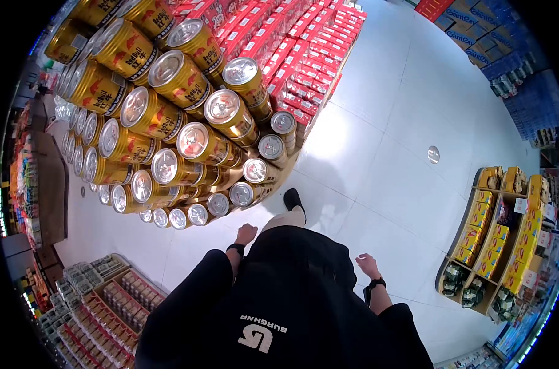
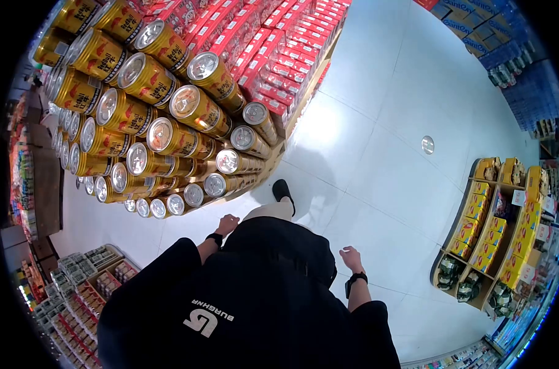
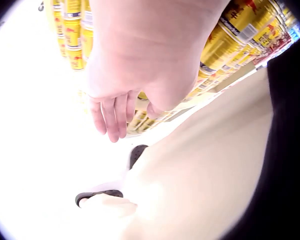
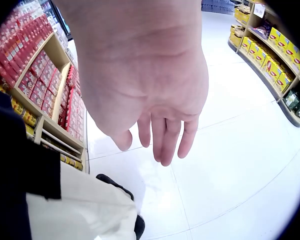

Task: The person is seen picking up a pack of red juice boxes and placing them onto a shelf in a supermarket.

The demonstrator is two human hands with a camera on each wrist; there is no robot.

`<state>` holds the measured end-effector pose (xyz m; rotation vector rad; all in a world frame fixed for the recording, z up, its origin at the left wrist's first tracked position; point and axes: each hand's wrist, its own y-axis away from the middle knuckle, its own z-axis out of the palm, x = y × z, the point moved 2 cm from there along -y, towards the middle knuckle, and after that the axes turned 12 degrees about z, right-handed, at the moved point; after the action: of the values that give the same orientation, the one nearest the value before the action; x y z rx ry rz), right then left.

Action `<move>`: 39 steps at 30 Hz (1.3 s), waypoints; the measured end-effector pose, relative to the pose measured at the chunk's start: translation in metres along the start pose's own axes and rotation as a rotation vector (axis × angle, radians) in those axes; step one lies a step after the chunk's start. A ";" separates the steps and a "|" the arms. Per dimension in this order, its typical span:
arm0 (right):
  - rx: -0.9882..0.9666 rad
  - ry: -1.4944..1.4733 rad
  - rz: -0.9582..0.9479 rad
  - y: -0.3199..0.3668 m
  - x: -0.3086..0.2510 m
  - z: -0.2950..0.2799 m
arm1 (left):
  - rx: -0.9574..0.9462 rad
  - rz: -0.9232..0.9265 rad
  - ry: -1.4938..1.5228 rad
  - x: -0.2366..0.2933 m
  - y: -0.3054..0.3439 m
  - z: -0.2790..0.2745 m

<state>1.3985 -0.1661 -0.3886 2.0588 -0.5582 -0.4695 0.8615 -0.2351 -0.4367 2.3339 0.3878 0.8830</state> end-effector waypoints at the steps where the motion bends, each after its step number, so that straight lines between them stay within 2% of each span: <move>1: 0.032 -0.046 -0.042 0.007 -0.005 0.006 | -0.072 0.088 -0.109 -0.009 0.012 0.002; 2: 0.087 -0.111 -0.088 0.014 -0.013 0.011 | -0.142 0.096 -0.090 -0.022 0.017 0.007; 4: 0.190 -0.248 -0.159 0.033 -0.028 0.027 | -0.261 0.282 -0.192 -0.022 0.030 0.002; 5: 0.193 -0.286 -0.176 0.047 -0.039 0.033 | -0.279 0.176 -0.100 -0.035 0.022 0.011; 6: 0.194 -0.307 -0.192 0.059 -0.048 0.042 | -0.098 0.286 -0.024 -0.047 0.021 0.021; 8: 0.203 -0.346 -0.226 0.080 -0.055 0.064 | -0.012 0.331 0.052 -0.025 0.027 0.011; 9: 0.185 -0.340 -0.234 0.084 -0.052 0.081 | -0.029 0.350 0.066 -0.014 0.029 0.004; 11: 0.150 -0.305 -0.209 0.097 -0.040 0.115 | -0.049 0.384 0.094 0.002 0.032 -0.007; 14: 0.127 -0.259 -0.159 0.118 -0.010 0.171 | 0.006 0.399 0.095 -0.007 0.051 -0.011; 18: 0.067 -0.185 -0.047 0.142 0.057 0.250 | 0.037 0.289 0.104 -0.059 0.102 -0.012; 20: 0.035 -0.182 0.004 0.155 0.084 0.283 | 0.032 0.244 0.058 -0.106 0.133 -0.008; 22: 0.030 -0.209 0.039 0.160 0.106 0.312 | -0.059 0.306 -0.126 -0.182 0.153 0.014; 24: 0.078 -0.298 0.063 0.173 0.109 0.330 | -0.304 0.400 -0.318 -0.220 0.187 0.004; 26: 0.124 -0.376 0.076 0.184 0.103 0.345 | -0.476 0.299 -0.384 -0.271 0.198 0.003; 27: 0.130 -0.380 0.082 0.188 0.096 0.351 | -0.647 0.251 -0.418 -0.296 0.196 -0.004; 30: 0.146 -0.402 0.090 0.194 0.071 0.375 | -0.426 0.118 -0.260 -0.273 0.202 -0.067; 31: 0.164 -0.416 0.077 0.197 0.058 0.382 | -0.256 0.232 -0.262 -0.274 0.193 -0.080; 32: 0.181 -0.426 0.067 0.200 0.046 0.388 | -0.197 0.218 -0.223 -0.277 0.177 -0.090; 35: 0.241 -0.445 0.016 0.218 -0.002 0.407 | -0.084 0.325 -0.169 -0.265 0.128 -0.123; 36: 0.244 -0.429 0.010 0.227 -0.022 0.410 | -0.099 0.361 -0.074 -0.261 0.113 -0.133; 38: 0.215 -0.381 -0.002 0.247 -0.054 0.422 | -0.066 0.561 -0.048 -0.249 0.097 -0.153; 39: 0.201 -0.348 0.001 0.256 -0.065 0.434 | -0.033 0.599 -0.031 -0.246 0.090 -0.161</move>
<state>1.0636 -0.5480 -0.3802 2.1789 -0.8407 -0.8084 0.5767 -0.3479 -0.4067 2.4621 -0.3624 1.1050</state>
